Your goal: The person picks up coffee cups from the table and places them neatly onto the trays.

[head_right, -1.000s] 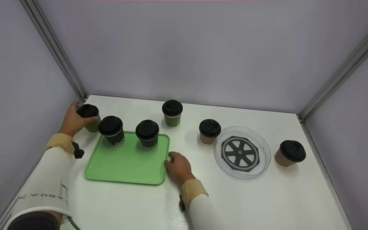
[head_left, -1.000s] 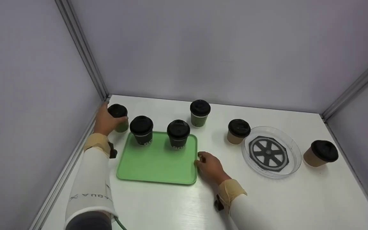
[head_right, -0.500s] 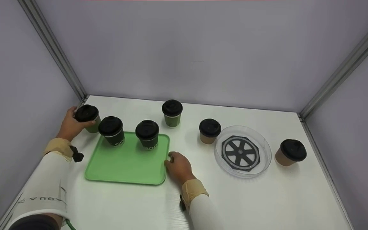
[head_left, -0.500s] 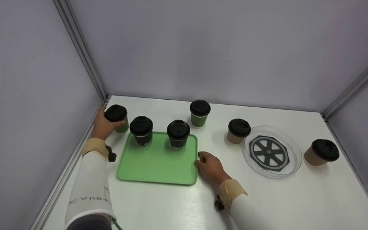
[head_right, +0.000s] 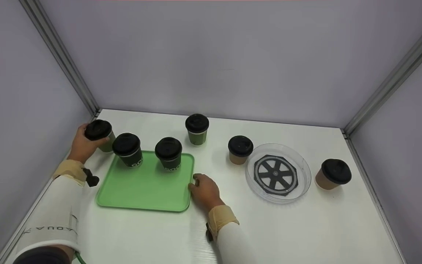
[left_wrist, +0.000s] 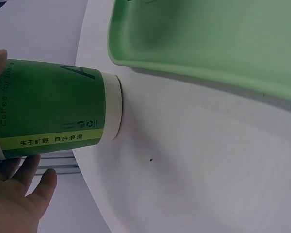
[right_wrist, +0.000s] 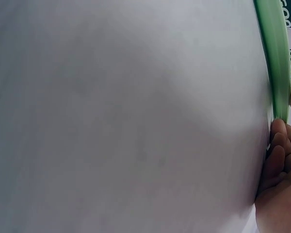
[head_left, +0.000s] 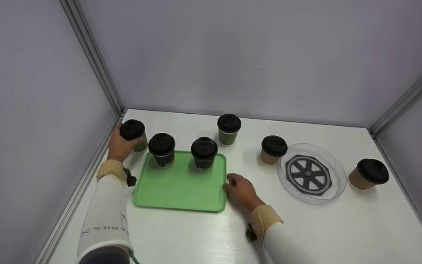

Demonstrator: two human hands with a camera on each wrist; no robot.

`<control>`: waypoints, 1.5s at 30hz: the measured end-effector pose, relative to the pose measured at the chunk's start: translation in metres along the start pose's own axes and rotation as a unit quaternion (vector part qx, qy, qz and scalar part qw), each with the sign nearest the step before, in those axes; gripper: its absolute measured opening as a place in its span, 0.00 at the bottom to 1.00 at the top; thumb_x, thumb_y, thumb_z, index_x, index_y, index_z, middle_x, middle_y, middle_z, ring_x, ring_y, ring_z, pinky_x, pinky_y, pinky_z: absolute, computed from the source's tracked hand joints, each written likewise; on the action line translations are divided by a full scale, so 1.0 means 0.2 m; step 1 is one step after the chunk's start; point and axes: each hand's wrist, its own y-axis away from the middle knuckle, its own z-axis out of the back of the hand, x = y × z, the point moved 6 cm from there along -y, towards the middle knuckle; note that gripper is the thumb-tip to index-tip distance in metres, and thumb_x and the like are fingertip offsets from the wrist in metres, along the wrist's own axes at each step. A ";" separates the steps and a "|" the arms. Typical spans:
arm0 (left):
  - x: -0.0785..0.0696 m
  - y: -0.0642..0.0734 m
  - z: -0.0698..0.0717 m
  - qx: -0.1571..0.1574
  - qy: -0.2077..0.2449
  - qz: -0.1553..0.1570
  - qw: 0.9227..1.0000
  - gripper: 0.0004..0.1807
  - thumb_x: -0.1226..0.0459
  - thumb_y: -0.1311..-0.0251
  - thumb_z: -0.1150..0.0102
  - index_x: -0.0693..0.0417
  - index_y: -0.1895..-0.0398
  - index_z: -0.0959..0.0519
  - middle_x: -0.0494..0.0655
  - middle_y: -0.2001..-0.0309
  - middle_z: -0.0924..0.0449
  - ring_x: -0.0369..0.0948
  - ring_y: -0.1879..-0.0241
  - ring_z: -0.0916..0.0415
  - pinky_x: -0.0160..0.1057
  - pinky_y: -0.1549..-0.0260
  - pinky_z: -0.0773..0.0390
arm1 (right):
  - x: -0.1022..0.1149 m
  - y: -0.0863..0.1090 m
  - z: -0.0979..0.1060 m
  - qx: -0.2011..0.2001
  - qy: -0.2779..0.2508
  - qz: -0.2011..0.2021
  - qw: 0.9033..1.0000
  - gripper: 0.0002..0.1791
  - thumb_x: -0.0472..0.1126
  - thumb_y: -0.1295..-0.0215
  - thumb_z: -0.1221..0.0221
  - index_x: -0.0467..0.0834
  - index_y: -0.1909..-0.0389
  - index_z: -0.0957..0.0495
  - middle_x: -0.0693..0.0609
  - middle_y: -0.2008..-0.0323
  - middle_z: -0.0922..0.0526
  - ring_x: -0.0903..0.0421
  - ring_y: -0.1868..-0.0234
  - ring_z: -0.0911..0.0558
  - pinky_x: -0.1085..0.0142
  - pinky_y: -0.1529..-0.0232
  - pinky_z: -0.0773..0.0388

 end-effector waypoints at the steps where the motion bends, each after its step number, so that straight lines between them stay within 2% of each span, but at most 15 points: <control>1: 0.00 0.00 0.01 -0.004 0.001 0.001 1.000 0.57 0.54 0.52 0.24 0.58 0.24 0.51 0.60 0.30 0.42 0.54 0.32 0.44 0.53 0.34 0.44 | 0.00 0.00 0.00 0.000 0.002 0.000 1.000 0.23 0.47 0.32 0.41 0.41 0.41 0.25 0.53 0.63 0.24 0.54 0.61 0.26 0.55 0.54 0.28; 8: -0.01 0.02 0.05 -0.020 0.023 -0.009 0.999 0.57 0.53 0.53 0.23 0.56 0.25 0.48 0.57 0.30 0.41 0.52 0.32 0.43 0.51 0.34 0.43 | 0.01 0.00 0.01 -0.007 0.001 -0.003 1.000 0.21 0.46 0.33 0.41 0.41 0.42 0.24 0.53 0.63 0.23 0.54 0.60 0.25 0.54 0.52 0.28; 15: -0.03 0.06 0.11 -0.035 0.011 -0.027 0.999 0.56 0.54 0.53 0.23 0.59 0.25 0.48 0.59 0.30 0.42 0.52 0.31 0.44 0.51 0.34 0.45 | 0.00 0.00 0.01 -0.006 0.004 -0.004 1.000 0.22 0.47 0.33 0.41 0.41 0.42 0.24 0.53 0.62 0.23 0.54 0.59 0.25 0.54 0.51 0.28; 21: -0.09 0.09 0.14 -0.042 0.002 -0.047 0.998 0.54 0.55 0.53 0.23 0.60 0.27 0.45 0.59 0.32 0.39 0.52 0.32 0.43 0.52 0.34 0.45 | -0.01 0.00 0.01 -0.008 -0.006 -0.015 1.000 0.23 0.47 0.34 0.41 0.42 0.41 0.24 0.53 0.62 0.23 0.54 0.57 0.25 0.55 0.48 0.28; 29: -0.15 0.14 0.19 -0.049 0.010 -0.072 0.996 0.53 0.54 0.55 0.22 0.58 0.28 0.42 0.57 0.34 0.39 0.50 0.34 0.43 0.52 0.35 0.43 | -0.01 0.00 0.00 -0.004 -0.009 -0.005 1.000 0.23 0.48 0.32 0.42 0.42 0.39 0.26 0.54 0.61 0.23 0.54 0.57 0.25 0.54 0.48 0.29; 40: -0.23 0.25 0.24 -0.065 0.005 -0.094 0.993 0.55 0.54 0.57 0.21 0.58 0.28 0.43 0.58 0.34 0.41 0.49 0.33 0.44 0.51 0.35 0.45 | -0.02 0.00 0.00 -0.003 -0.007 -0.007 1.000 0.23 0.48 0.33 0.41 0.42 0.40 0.25 0.53 0.59 0.22 0.54 0.54 0.25 0.53 0.46 0.29; 45: -0.28 0.30 0.25 -0.067 0.013 -0.102 0.992 0.55 0.54 0.57 0.21 0.56 0.27 0.43 0.55 0.34 0.41 0.47 0.35 0.42 0.50 0.36 0.43 | -0.01 0.00 0.00 -0.003 -0.003 -0.002 1.000 0.23 0.47 0.32 0.41 0.41 0.41 0.25 0.53 0.61 0.23 0.53 0.57 0.25 0.53 0.49 0.28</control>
